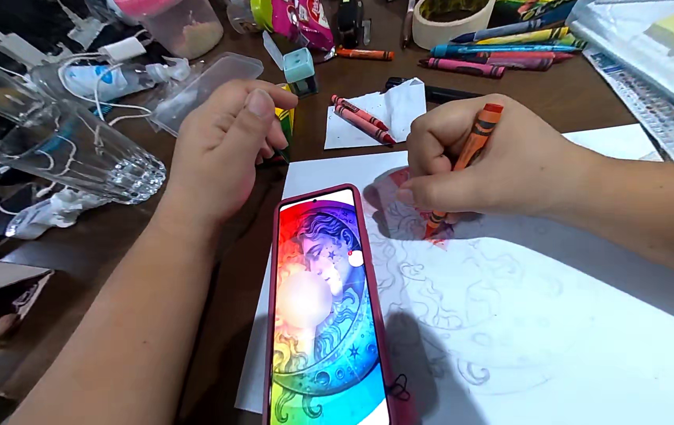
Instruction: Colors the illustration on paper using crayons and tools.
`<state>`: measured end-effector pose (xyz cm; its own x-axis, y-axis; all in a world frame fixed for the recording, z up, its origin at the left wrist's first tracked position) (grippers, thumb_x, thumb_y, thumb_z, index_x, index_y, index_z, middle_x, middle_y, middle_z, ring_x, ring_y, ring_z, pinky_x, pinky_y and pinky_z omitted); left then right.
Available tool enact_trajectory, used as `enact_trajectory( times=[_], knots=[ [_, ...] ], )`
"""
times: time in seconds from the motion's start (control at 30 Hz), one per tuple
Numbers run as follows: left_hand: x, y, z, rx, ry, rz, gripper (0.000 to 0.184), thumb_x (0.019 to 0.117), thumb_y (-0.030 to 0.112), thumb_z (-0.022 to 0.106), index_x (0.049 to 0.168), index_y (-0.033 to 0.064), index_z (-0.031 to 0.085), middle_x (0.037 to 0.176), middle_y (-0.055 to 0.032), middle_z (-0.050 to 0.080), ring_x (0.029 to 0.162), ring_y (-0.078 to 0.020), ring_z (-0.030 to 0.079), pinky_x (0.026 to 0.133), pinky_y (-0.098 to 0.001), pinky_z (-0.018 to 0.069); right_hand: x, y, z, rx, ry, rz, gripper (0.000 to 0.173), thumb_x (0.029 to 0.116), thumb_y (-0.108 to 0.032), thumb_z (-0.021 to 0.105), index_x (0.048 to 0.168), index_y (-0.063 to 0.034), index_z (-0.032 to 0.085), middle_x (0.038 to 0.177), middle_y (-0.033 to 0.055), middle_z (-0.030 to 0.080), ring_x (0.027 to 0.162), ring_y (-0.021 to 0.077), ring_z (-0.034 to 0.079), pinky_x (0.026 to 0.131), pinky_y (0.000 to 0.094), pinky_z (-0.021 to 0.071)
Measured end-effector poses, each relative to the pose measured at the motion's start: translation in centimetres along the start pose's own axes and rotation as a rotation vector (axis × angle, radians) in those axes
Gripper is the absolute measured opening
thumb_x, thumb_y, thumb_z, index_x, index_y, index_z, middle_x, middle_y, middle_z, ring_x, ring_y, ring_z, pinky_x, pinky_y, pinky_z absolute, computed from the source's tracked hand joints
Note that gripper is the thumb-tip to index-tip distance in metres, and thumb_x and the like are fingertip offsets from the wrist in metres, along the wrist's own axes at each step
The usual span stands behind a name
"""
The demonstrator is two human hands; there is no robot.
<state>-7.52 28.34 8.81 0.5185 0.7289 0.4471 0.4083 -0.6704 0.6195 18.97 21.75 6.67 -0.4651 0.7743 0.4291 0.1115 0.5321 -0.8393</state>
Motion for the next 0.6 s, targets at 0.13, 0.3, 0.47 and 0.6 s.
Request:
enact_trajectory(
  times=[0.13,0.3,0.47,0.6],
  knots=[
    [0.01,0.05,0.00,0.004,-0.001,-0.006,0.039,0.1094,0.035,0.033,0.122,0.0117,0.062,0.087,0.0158,0.060,0.078,0.0047,0.057,0.073,-0.0155,0.0489,-0.09,-0.16,-0.01,-0.070,0.008,-0.004,0.027,0.0802,-0.004,0.068,0.067,-0.0184,0.049,0.059,-0.0122,0.048,0.049,-0.0080,0.043,0.043,0.0081,0.0364],
    [0.01,-0.07,-0.06,-0.010,-0.003,0.001,0.038,0.1096,0.035,0.033,0.121,0.0132,0.062,0.087,0.0164,0.060,0.077,0.0047,0.057,0.072,-0.0155,0.0487,-0.10,-0.17,0.03,-0.096,0.007,-0.007,0.027,0.0798,-0.005,0.068,0.067,-0.0187,0.049,0.060,-0.0120,0.048,0.050,-0.0080,0.044,0.043,0.0080,0.0361],
    [-0.04,-0.06,-0.02,-0.018,-0.006,-0.003,0.037,0.1096,0.034,0.033,0.121,0.0137,0.062,0.086,0.0173,0.060,0.078,0.0050,0.057,0.073,-0.0152,0.0488,-0.07,-0.31,-0.06,-0.069,0.010,0.036,0.028,0.0804,-0.005,0.070,0.068,-0.0182,0.049,0.057,-0.0119,0.050,0.047,-0.0073,0.047,0.042,0.0090,0.0415],
    [-0.04,-0.26,-0.13,-0.016,-0.008,0.000,0.039,0.1095,0.036,0.033,0.121,0.0134,0.062,0.087,0.0165,0.060,0.077,0.0046,0.057,0.072,-0.0155,0.0488,-0.09,-0.17,-0.04,-0.075,0.020,0.017,0.028,0.0794,-0.005,0.069,0.067,-0.0185,0.048,0.058,-0.0116,0.048,0.046,-0.0073,0.044,0.041,0.0090,0.0390]
  ],
)
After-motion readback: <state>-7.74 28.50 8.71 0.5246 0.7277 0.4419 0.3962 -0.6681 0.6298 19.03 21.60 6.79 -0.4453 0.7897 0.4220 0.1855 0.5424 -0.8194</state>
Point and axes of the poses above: each hand's wrist, its own x-axis towards the middle knuckle, its own z-axis out of the palm, y = z × x, the point moved 1 cm from there along x, towards the middle knuckle
